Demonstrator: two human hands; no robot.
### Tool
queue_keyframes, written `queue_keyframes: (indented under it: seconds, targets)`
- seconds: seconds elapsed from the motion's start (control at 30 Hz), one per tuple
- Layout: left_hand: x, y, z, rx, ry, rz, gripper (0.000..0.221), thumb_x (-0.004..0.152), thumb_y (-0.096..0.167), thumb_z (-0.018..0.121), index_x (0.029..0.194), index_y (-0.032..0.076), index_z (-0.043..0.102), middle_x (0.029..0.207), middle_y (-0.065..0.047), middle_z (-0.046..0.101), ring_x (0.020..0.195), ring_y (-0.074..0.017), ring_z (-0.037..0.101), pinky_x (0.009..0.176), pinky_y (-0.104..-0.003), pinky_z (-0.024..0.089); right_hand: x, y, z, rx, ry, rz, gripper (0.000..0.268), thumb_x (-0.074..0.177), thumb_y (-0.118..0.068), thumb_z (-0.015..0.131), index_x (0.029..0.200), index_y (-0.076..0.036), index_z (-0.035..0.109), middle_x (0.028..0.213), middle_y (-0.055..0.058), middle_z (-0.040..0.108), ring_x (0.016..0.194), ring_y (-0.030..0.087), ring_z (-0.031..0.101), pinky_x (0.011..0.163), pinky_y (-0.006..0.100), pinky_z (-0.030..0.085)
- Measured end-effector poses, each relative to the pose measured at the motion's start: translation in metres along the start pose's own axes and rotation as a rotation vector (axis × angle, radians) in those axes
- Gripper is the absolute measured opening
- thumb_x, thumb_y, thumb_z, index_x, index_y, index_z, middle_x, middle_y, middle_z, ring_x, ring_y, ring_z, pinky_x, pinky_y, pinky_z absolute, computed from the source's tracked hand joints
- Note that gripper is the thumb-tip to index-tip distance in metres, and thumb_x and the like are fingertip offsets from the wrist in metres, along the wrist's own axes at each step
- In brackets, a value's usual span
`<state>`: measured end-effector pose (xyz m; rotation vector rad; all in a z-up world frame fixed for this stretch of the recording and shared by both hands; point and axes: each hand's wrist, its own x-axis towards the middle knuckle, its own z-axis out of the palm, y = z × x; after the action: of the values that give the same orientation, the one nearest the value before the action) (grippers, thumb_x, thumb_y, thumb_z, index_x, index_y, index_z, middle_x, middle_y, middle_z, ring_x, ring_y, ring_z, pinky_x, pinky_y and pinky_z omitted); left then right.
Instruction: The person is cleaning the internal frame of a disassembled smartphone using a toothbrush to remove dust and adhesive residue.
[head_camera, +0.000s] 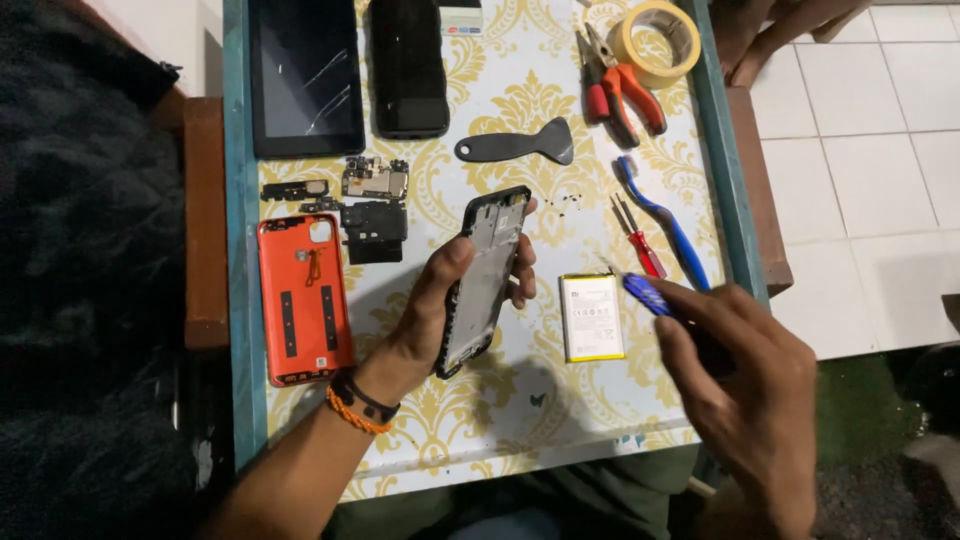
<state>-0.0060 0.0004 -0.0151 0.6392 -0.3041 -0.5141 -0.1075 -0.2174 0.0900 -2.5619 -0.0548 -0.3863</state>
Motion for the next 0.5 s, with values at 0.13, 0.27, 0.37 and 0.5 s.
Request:
queue_keyframes:
  seconds: [0.13,0.27,0.37,0.5]
  targets:
    - [-0.001,-0.002,0.001,0.025,-0.024,-0.010,0.087,0.092,0.056,0.063,0.153,-0.002,0.043,0.116,-0.008,0.063,0.097,-0.0191,0.064,0.081,-0.032,0.050,0.020,-0.024,0.014,0.003,-0.007,-0.073,0.026,0.097,-0.015,0.070,0.123,-0.014,0.076,0.080,0.001,0.057,0.056,0.015,0.049,0.059,0.029,0.040]
    - [-0.004,0.003,0.006,0.089,-0.071,0.012,0.083,0.097,0.054,0.062,0.153,-0.005,0.043,0.122,-0.010,0.061,0.100,-0.0201,0.065,0.083,-0.033,0.053,0.029,-0.029,0.022,-0.066,0.012,-0.168,0.024,0.097,-0.015,0.072,0.121,-0.014,0.076,0.078,0.002,0.053,0.058,0.016,0.049,0.055,0.031,0.041]
    - [-0.006,0.007,0.009,0.118,-0.081,-0.003,0.084,0.096,0.054,0.064,0.152,-0.005,0.044,0.120,-0.009,0.060,0.097,-0.0177,0.064,0.083,-0.031,0.051,0.030,-0.029,0.024,-0.030,0.026,-0.165,0.023,0.098,-0.012,0.071,0.121,-0.013,0.076,0.079,0.002,0.054,0.058,0.015,0.049,0.056,0.030,0.041]
    - [-0.007,0.008,0.009,0.094,-0.074,-0.056,0.087,0.090,0.052,0.073,0.152,-0.003,0.046,0.121,-0.007,0.060,0.091,-0.0127,0.061,0.079,-0.025,0.049,0.030,-0.028,0.020,-0.030,0.015,-0.142,0.023,0.098,-0.016,0.070,0.120,-0.014,0.077,0.079,0.003,0.052,0.059,0.016,0.049,0.056,0.030,0.039]
